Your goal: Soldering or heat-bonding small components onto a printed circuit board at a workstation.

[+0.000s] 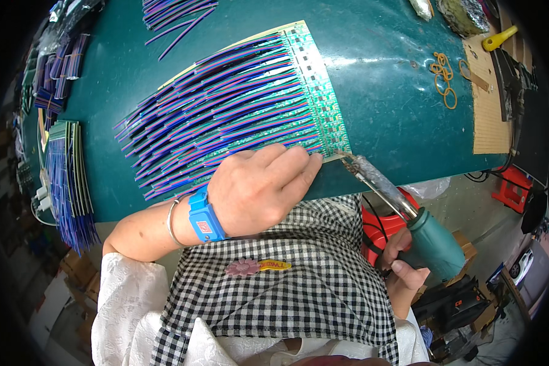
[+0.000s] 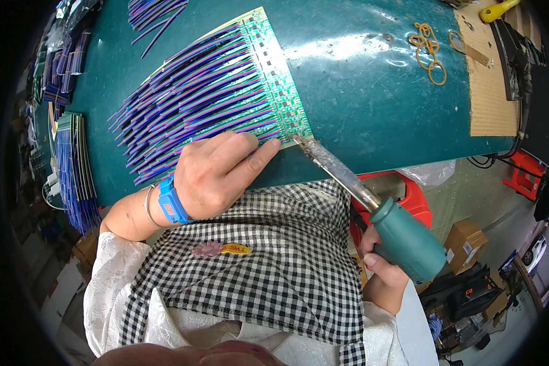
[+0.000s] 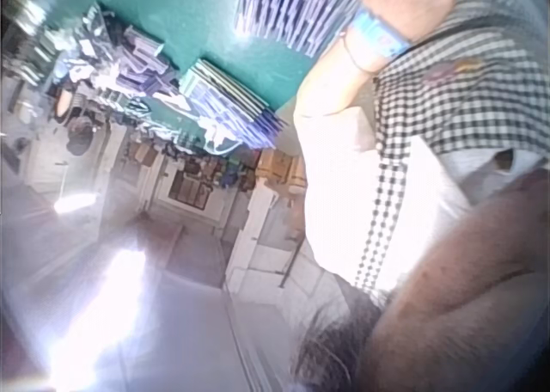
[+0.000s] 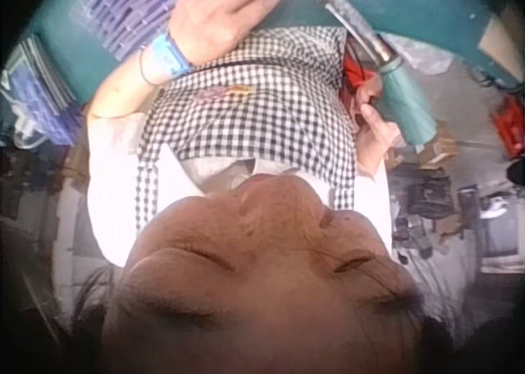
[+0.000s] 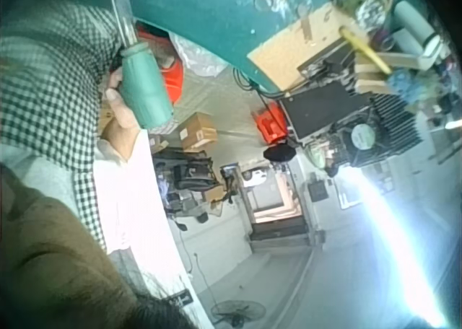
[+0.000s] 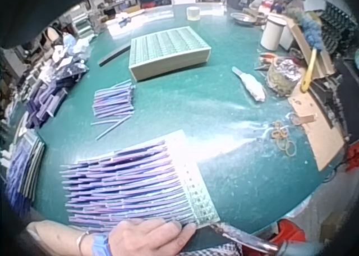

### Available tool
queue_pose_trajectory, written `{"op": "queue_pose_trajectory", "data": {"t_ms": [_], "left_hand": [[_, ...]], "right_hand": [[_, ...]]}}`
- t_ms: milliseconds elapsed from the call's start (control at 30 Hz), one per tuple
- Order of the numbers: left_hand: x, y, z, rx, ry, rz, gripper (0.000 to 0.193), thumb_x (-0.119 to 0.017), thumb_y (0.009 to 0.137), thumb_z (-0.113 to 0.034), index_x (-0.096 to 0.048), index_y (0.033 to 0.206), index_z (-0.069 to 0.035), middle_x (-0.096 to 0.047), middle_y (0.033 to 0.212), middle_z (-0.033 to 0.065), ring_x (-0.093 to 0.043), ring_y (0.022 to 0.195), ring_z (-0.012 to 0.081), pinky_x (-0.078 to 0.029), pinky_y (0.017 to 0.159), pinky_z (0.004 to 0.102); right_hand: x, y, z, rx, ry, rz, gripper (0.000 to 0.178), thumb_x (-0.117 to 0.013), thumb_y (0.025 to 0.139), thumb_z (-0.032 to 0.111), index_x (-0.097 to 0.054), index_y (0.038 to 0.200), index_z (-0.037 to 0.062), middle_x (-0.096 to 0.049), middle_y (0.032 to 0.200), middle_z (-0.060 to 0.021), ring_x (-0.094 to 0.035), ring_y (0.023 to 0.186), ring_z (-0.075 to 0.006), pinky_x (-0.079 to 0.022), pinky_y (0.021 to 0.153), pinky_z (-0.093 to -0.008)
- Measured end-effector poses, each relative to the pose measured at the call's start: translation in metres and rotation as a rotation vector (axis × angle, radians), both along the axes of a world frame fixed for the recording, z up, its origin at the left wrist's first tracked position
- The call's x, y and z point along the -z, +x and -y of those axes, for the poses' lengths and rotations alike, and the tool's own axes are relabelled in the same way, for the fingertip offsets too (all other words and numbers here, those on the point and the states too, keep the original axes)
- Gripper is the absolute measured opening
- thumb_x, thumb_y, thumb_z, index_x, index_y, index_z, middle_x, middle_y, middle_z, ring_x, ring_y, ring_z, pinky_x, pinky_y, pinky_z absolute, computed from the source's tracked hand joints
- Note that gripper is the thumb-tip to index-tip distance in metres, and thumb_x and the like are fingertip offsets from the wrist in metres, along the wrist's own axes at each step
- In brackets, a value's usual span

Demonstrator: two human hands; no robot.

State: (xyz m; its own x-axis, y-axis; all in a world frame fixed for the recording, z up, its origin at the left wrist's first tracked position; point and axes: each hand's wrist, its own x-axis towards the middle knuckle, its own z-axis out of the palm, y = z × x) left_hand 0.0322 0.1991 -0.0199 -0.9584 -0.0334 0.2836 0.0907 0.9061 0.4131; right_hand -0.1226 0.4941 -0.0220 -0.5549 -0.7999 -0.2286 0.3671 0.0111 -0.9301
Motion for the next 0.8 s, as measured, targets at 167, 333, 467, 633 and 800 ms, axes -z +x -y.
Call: {"op": "queue_pose_trajectory", "data": {"t_ms": [167, 333, 467, 633, 800], "left_hand": [[-0.001, 0.000, 0.000, 0.009, -0.017, 0.003, 0.045, -0.065, 0.068, -0.006, -0.070, 0.112, 0.005, -0.054, 0.086, 0.0078, -0.056, 0.065, 0.0181, -0.047, 0.049, 0.0304], [0.000, 0.000, 0.000, 0.024, 0.003, 0.002, 0.045, -0.064, 0.068, -0.006, -0.069, 0.112, 0.006, -0.054, 0.086, 0.0076, -0.055, 0.064, 0.0178, -0.047, 0.049, 0.0301], [0.001, 0.001, 0.003, 0.033, 0.016, -0.007, 0.047, -0.064, 0.068, -0.006, -0.069, 0.112, 0.006, -0.054, 0.086, 0.0075, -0.055, 0.064, 0.0179, -0.046, 0.049, 0.0303], [0.002, 0.001, 0.002, 0.041, 0.015, -0.009, 0.048, -0.064, 0.067, -0.007, -0.069, 0.112, 0.006, -0.053, 0.085, 0.0075, -0.054, 0.064, 0.0177, -0.046, 0.048, 0.0304], [0.000, 0.001, 0.002, 0.046, -0.008, -0.003, 0.047, -0.064, 0.067, -0.007, -0.069, 0.112, 0.006, -0.054, 0.086, 0.0075, -0.054, 0.064, 0.0171, -0.045, 0.048, 0.0299]], "right_hand": [[-0.008, 0.005, -0.003, 0.077, 0.055, 0.045, 0.053, -0.079, 0.076, 0.010, -0.055, 0.118, -0.0123, -0.057, 0.068, -0.0099, -0.051, 0.051, -0.0146, -0.040, 0.048, -0.0260], [0.000, 0.005, -0.007, 0.042, 0.049, -0.009, 0.056, -0.082, 0.076, 0.014, -0.056, 0.118, -0.0108, -0.057, 0.069, -0.0079, -0.051, 0.053, -0.0138, -0.039, 0.048, -0.0256], [-0.006, 0.005, -0.001, 0.035, 0.100, -0.051, 0.051, -0.081, 0.075, 0.016, -0.058, 0.113, -0.0098, -0.057, 0.067, -0.0069, -0.050, 0.053, -0.0142, -0.037, 0.050, -0.0259], [-0.005, 0.001, 0.001, -0.004, 0.133, -0.082, 0.032, -0.076, 0.071, 0.010, -0.062, 0.094, -0.0067, -0.059, 0.066, -0.0080, -0.050, 0.053, -0.0183, -0.039, 0.055, -0.0309], [-0.002, 0.000, 0.004, -0.044, 0.103, -0.157, 0.027, -0.076, 0.069, 0.009, -0.062, 0.087, -0.0056, -0.060, 0.066, -0.0084, -0.051, 0.053, -0.0201, -0.041, 0.057, -0.0341]]}}
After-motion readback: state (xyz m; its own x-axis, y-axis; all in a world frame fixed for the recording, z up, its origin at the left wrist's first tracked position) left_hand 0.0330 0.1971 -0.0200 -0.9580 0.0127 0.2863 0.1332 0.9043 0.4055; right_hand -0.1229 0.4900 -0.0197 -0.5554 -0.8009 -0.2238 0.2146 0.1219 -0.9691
